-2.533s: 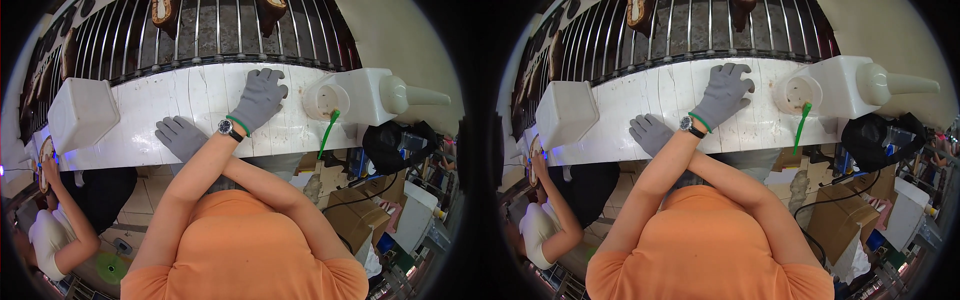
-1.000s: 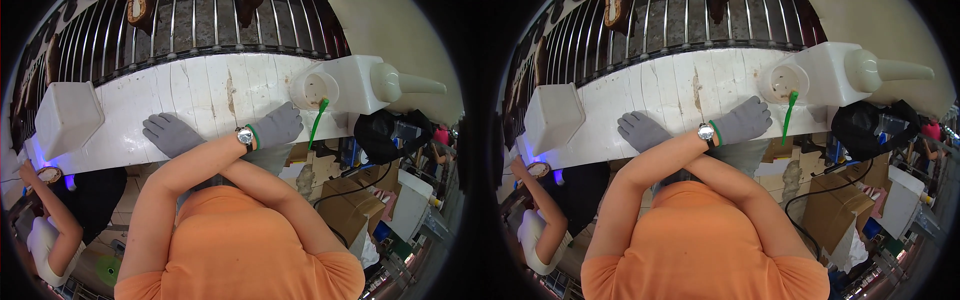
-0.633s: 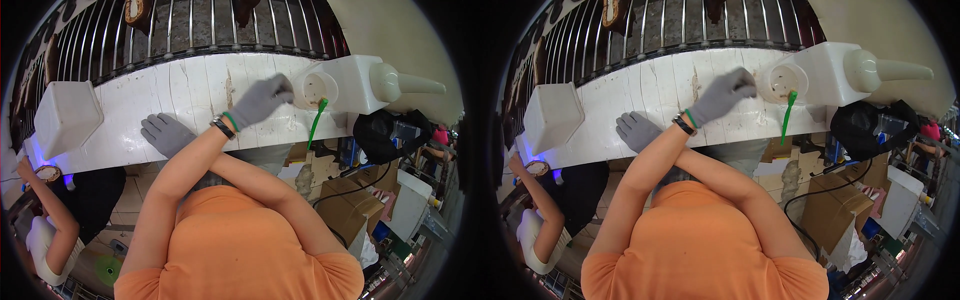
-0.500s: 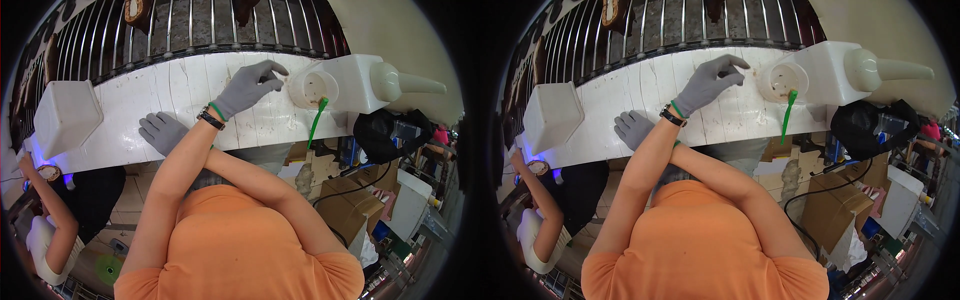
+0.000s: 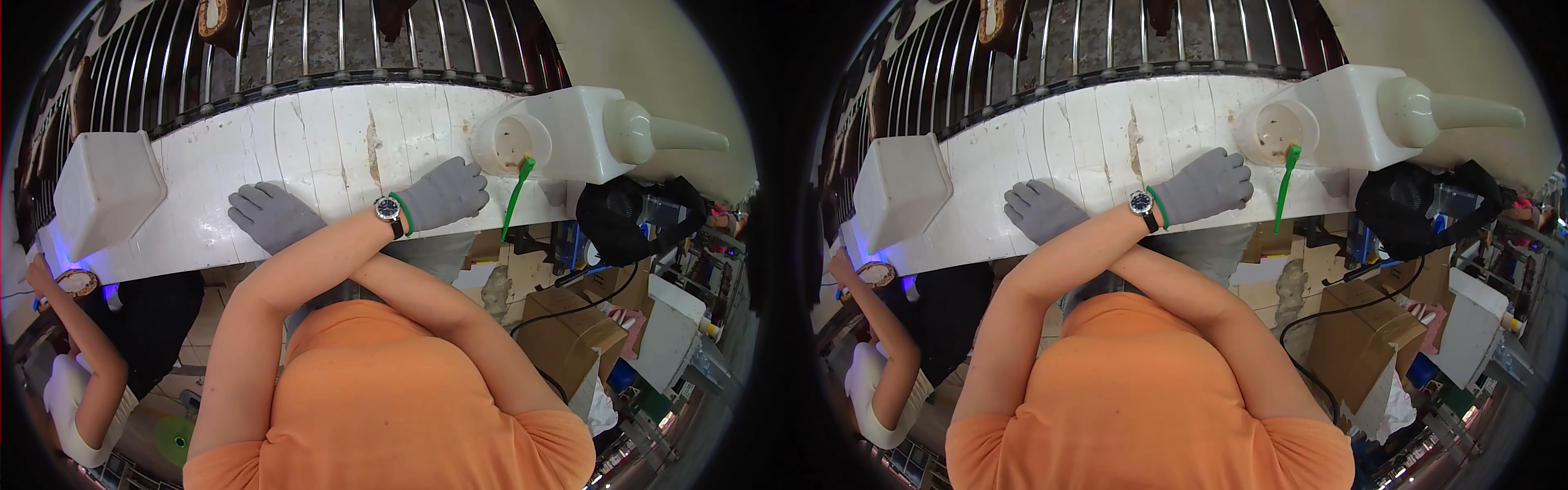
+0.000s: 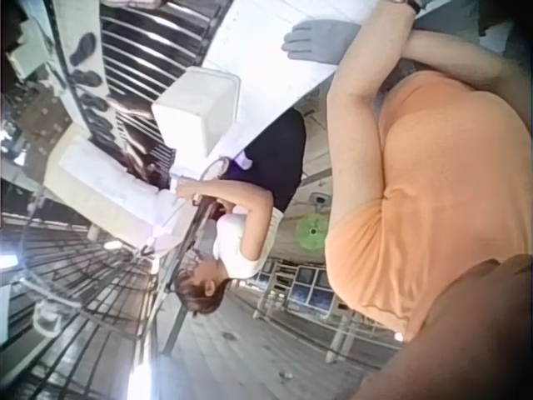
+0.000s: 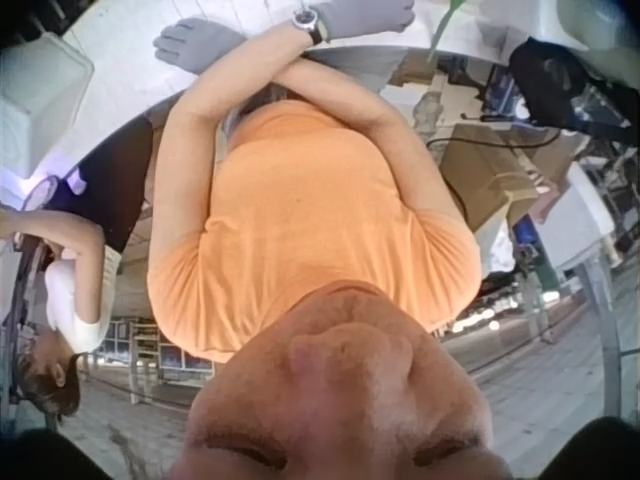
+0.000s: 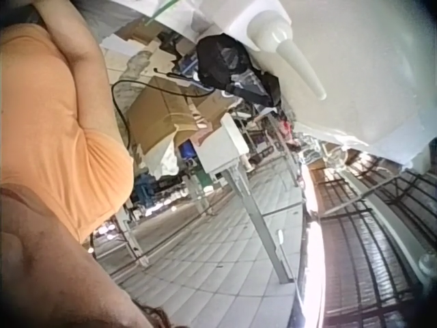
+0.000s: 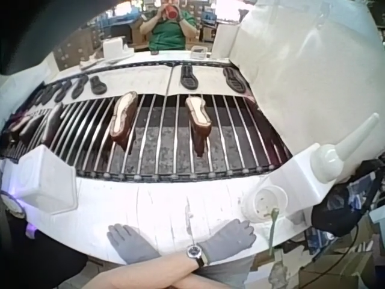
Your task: Applying glue or adhesive to the edges of leather boot uppers using a small brush.
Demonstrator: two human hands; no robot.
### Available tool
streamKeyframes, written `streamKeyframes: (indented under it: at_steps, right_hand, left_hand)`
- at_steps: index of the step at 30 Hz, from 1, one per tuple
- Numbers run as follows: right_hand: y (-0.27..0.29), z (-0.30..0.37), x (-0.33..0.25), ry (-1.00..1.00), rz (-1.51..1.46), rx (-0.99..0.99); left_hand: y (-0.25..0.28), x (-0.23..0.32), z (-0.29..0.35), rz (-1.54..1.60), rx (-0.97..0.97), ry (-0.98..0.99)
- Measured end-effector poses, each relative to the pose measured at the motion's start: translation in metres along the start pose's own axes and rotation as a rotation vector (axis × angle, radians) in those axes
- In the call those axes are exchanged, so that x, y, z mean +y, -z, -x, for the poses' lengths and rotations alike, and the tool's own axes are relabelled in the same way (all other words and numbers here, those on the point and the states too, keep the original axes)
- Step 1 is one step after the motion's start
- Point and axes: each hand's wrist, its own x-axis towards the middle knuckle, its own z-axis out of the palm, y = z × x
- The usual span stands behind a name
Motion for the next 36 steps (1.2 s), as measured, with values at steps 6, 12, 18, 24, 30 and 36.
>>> streamKeyframes:
  at_steps: [6, 12, 18, 24, 30, 36]
  right_hand:
    - [0.003, 0.000, -0.001, -0.006, -0.017, -0.006]
    - [0.003, -0.001, -0.001, 0.033, 0.016, 0.104]
    - [0.001, -0.001, 0.000, 0.037, 0.022, 0.062]
    - [0.003, -0.001, -0.001, 0.033, 0.038, 0.046]
    - [0.003, -0.001, -0.001, 0.045, 0.068, 0.084]
    - [-0.002, 0.000, -0.001, 0.018, 0.015, 0.034]
  left_hand:
    - [-0.004, 0.000, 0.000, -0.087, 0.132, 0.018]
    - [-0.002, -0.008, 0.000, 0.069, 0.173, 0.166]
    - [0.011, -0.014, 0.001, 0.192, 0.242, 0.265]
    - [0.020, -0.022, 0.002, 0.235, 0.307, 0.376]
    - [0.028, -0.024, 0.002, 0.319, 0.342, 0.431]
    - [0.039, -0.028, 0.003, 0.292, 0.424, 0.479]
